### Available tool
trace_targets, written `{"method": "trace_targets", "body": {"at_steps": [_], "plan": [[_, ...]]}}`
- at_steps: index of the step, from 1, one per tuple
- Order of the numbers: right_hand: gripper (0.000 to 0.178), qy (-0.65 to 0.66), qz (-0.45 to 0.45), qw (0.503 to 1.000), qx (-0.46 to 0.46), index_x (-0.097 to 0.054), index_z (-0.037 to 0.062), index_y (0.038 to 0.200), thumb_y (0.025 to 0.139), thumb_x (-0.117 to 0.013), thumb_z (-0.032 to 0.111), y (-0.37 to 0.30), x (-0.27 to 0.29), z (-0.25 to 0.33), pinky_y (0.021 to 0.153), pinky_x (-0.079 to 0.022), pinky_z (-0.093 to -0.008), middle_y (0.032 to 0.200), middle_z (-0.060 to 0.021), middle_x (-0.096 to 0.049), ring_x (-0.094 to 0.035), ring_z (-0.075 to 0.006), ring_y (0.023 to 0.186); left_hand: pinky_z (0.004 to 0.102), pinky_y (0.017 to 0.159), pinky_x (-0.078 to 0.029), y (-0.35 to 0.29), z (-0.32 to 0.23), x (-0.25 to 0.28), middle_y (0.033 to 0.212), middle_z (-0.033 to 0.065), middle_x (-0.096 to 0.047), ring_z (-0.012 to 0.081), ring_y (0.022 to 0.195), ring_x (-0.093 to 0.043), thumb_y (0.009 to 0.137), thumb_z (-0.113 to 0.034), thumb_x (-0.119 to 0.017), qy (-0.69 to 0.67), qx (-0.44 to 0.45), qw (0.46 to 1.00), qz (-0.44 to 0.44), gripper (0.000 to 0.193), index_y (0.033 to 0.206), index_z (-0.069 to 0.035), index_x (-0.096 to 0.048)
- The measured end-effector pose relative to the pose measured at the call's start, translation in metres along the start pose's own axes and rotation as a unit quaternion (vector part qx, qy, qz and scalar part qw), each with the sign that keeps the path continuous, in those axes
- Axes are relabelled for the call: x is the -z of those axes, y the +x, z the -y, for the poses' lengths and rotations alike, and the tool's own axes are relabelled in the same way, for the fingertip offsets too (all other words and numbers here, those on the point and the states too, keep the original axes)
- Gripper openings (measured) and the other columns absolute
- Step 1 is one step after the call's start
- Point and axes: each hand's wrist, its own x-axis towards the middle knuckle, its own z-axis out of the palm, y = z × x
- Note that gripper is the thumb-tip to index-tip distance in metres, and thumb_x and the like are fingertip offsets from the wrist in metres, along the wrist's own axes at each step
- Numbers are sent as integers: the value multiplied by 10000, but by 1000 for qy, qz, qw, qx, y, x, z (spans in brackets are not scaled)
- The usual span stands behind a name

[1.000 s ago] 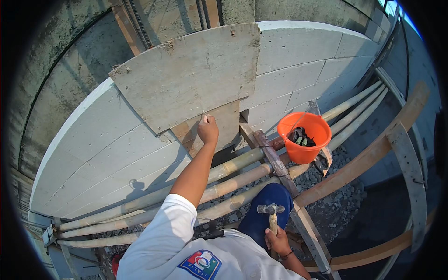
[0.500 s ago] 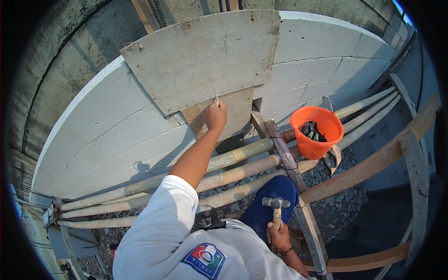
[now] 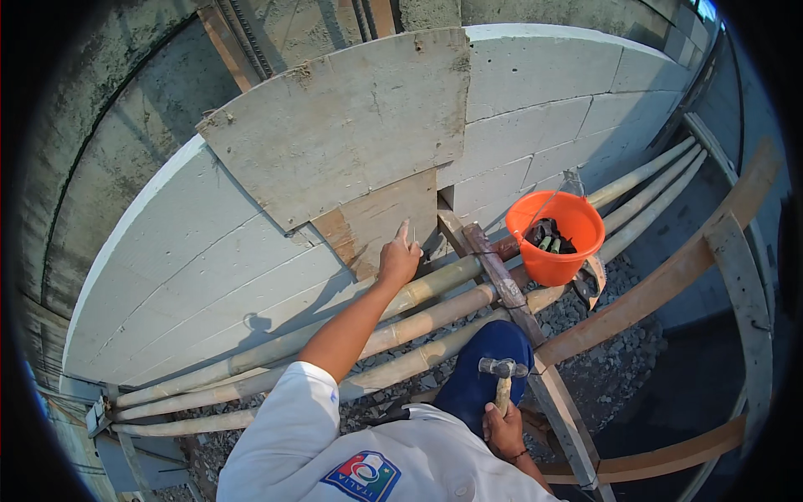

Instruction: The person secures a wooden board against a white block wall using a hammer and nails, repeatedly driving nails through the wood into the wall while standing on a bamboo scaffold.

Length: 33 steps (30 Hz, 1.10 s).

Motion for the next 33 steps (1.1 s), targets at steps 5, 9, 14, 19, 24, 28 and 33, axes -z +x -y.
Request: {"method": "trace_targets", "body": {"at_steps": [5,9,14,19,24,28,33], "plan": [[231,-25,76,996,-41,-500,70,890,927,-636,252,1,3,21,401,-393,-238,605,2,-522,-479,-74,447,424,678,-511,26,-15,44,772,174,-672,340,745,-663,844,-172,-535,45,-104,994,-4,249,1004,-106,-713],[225,-3,82,995,-55,-514,74,919,918,-652,252,-1,6,17,411,-380,-231,621,15,-512,-467,-61,465,410,681,-514,61,-51,66,786,175,-672,347,737,-657,822,-152,-524,99,-213,971,33,228,937,-96,-713],[249,3,67,996,-56,-515,64,924,924,-640,279,2,9,12,430,-394,-235,632,19,-519,-479,-63,488,416,692,-519,131,-74,78,822,177,-676,354,754,-657,816,-151,-528,180,-209,961,6,207,905,-76,-699],[305,-5,78,996,37,-519,31,988,933,-604,319,19,-17,69,492,-436,-246,663,-6,-563,-525,-78,533,405,790,-489,140,-124,72,837,86,-690,278,904,-643,776,-100,-589,203,-445,872,-30,175,899,-121,-713],[321,-52,8,948,315,-522,8,1039,942,-581,308,136,-83,157,603,-476,-348,696,-101,-588,-610,-209,631,525,1042,-287,194,-241,93,871,9,-689,238,1121,-552,759,-118,-687,281,-616,689,-257,250,998,-195,-697],[369,-110,-49,943,311,-526,5,1040,957,-545,364,226,-125,212,641,-470,-439,751,-189,-600,-623,-367,703,426,873,-482,243,-282,90,856,76,-700,230,907,-663,844,-154,-558,417,-497,713,-267,217,1033,-120,-660],[387,-109,-82,879,456,-513,5,1105,976,-491,370,268,-159,221,673,-463,-502,804,-229,-614,-606,-457,780,390,758,-540,248,-277,83,838,14,-672,216,827,-688,845,-132,-580,392,-447,739,-318,107,907,-176,-655]]}}
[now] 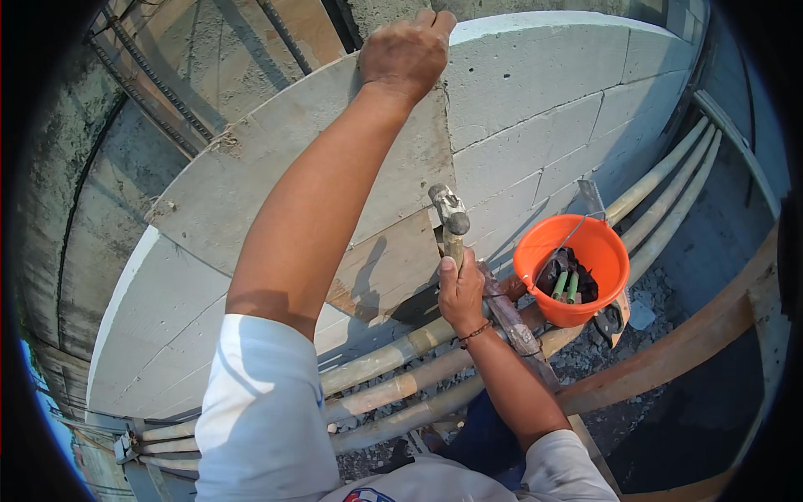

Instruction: The person secures a wooden board against a white block wall using a hammer and nails, repeatedly driving nails through the wood into the wall while standing on a bamboo scaffold.

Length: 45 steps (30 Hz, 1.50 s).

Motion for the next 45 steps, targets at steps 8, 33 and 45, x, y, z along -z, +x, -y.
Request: {"method": "trace_targets", "body": {"at_steps": [8,33,45], "plan": [[341,-81,7,997,-16,-501,6,1041,994,-462,342,14,-5,-28,600,-452,-508,726,-230,-600,-615,-445,700,361,567,-532,0,1,-7,708,92,-705,226,642,-692,893,-159,-494,-7,-22,1000,16,221,835,-95,-697],[371,-2,101,988,-117,-467,25,956,1004,-441,392,6,20,-18,520,-443,-413,657,-161,-577,-602,-307,572,398,633,-553,6,-16,1,858,59,-665,272,722,-680,828,-116,-534,-48,44,998,1,154,958,-125,-615],[464,253,91,864,-426,-456,95,953,984,-371,551,-134,53,-33,384,-418,-298,644,-56,-530,-507,-158,447,318,677,-510,-13,17,81,817,129,-681,238,739,-659,910,-185,-596,-524,309,793,-24,239,1090,-42,-661]]}}
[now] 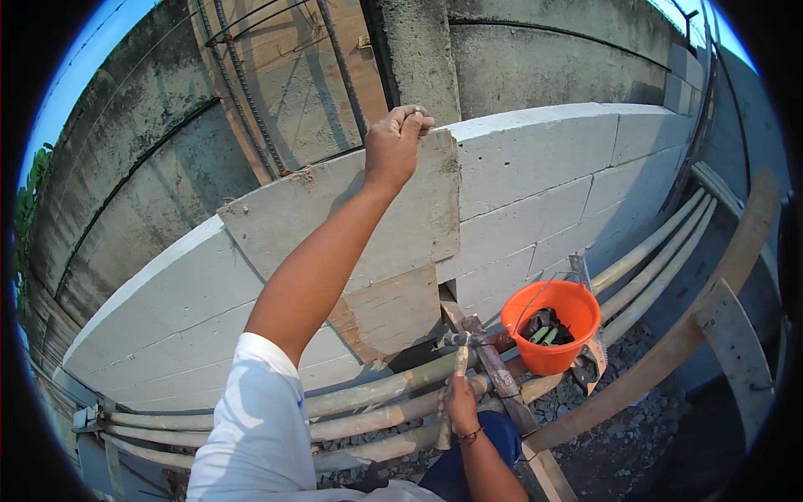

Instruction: The person secures a wooden board against a white block wall using a hammer and nails, repeatedly driving nails through the wood into the wall while standing on a bamboo scaffold.

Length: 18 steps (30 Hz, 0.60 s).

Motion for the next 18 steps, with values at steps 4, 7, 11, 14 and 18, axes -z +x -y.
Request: {"method": "trace_targets", "body": {"at_steps": [4,7,11,14,18], "plan": [[439,11,7,1000,5,-446,104,948,983,-387,538,9,1,10,375,-419,-312,638,-63,-520,-513,-177,454,309,608,-484,-44,21,7,706,120,-637,241,656,-637,910,-228,-609,33,153,980,124,231,1051,-74,-710],[425,38,19,999,-31,-449,103,952,985,-393,524,1,-1,9,368,-414,-314,637,-66,-517,-511,-181,449,324,649,-486,-54,49,5,791,119,-655,247,704,-638,911,-240,-603,214,-64,971,85,242,1049,-72,-712],[417,26,21,999,-10,-448,103,950,988,-395,515,-8,-2,9,372,-416,-309,640,-64,-517,-509,-178,449,376,695,-499,-54,80,-17,886,133,-655,293,776,-652,904,-204,-609,100,-23,993,50,183,998,-85,-712],[420,3,19,1000,-1,-450,102,938,990,-389,515,-7,-3,14,381,-420,-303,641,-60,-518,-508,-165,452,406,685,-518,-56,85,-22,921,127,-657,321,787,-658,905,-190,-608,143,-84,986,17,153,979,-99,-706],[411,-72,26,993,91,-454,93,929,1002,-375,491,-12,-12,53,400,-418,-281,639,-40,-519,-501,-131,459,420,641,-536,-50,84,-28,953,105,-660,333,762,-660,909,-206,-608,248,-185,951,-10,148,1002,-135,-700]]}}
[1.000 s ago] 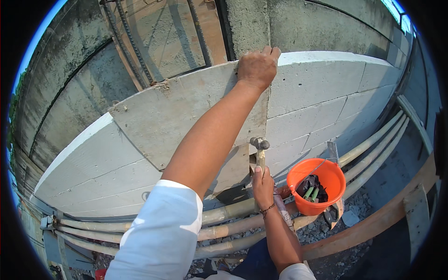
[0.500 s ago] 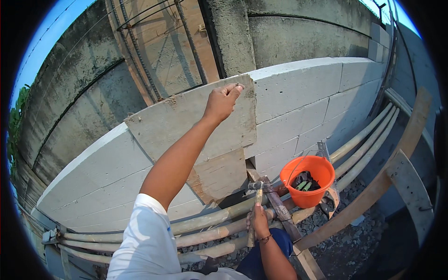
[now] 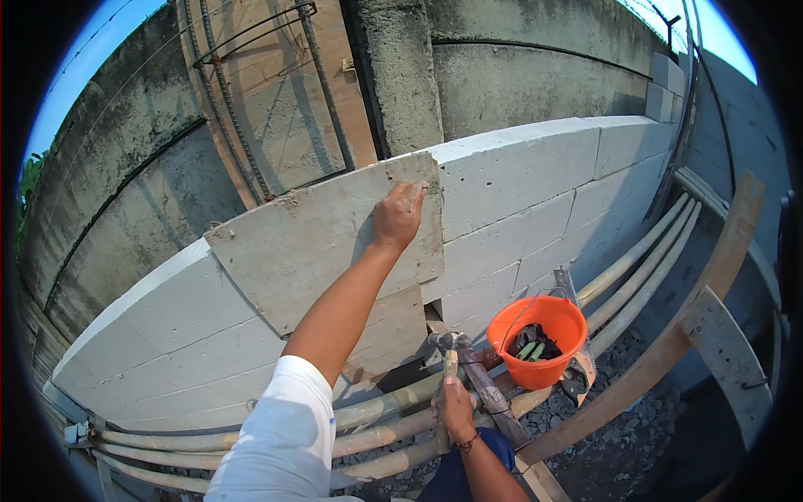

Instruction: The person secures a wooden board against a white block wall using a hammer and nails, repeatedly driving nails through the wood into the wall while standing on a bamboo scaffold.

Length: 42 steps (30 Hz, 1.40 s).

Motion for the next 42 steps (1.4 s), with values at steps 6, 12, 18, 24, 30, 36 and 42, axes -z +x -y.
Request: {"method": "trace_targets", "body": {"at_steps": [6,12,18,24,30,36,42], "plan": [[335,-32,18,956,291,-454,49,971,1008,-423,381,31,-32,130,462,-418,-252,639,-20,-532,-511,-90,502,413,624,-531,-1,0,5,876,94,-667,333,739,-659,913,-218,-609,-40,34,999,14,149,1005,-140,-697],[415,-148,-49,884,442,-465,7,1071,1012,-426,416,68,-45,208,467,-408,-232,659,-5,-520,-491,-66,518,415,617,-526,2,-2,1,847,103,-667,334,724,-655,913,-215,-606,-8,2,1000,-27,154,1009,-133,-695],[348,-248,-98,837,477,-477,-21,1132,1000,-477,302,79,-55,214,579,-468,-447,708,-207,-594,-619,-379,643,433,597,-494,3,-11,-2,784,117,-622,345,708,-631,867,-125,-617,-15,20,999,-40,41,861,-87,-632],[348,-323,-123,823,452,-476,-40,1134,995,-485,280,71,-59,218,593,-473,-483,776,-260,-614,-621,-447,691,417,625,-525,-3,-6,-4,828,94,-655,329,730,-650,893,-180,-599,34,38,999,-9,140,998,-136,-681],[317,-421,-130,810,387,-470,-34,1119,993,-492,256,86,-60,236,582,-476,-480,744,-248,-612,-628,-446,684,454,614,-507,4,-9,1,743,122,-604,361,711,-626,856,-127,-592,-10,39,999,-25,50,830,-87,-606],[314,-294,-159,788,517,-459,-23,1013,998,-475,291,71,-61,222,584,-441,-539,736,-281,-610,-592,-498,703,447,619,-505,-3,-13,-4,769,139,-620,374,724,-623,863,-142,-599,-6,77,997,-24,69,849,-78,-618],[317,-409,-136,803,412,-454,-21,1047,994,-481,291,71,-64,236,611,-439,-558,755,-291,-611,-594,-499,722,432,671,-522,-2,-11,2,864,116,-670,349,777,-650,911,-212,-575,1,116,993,25,159,994,-122,-677]]}}
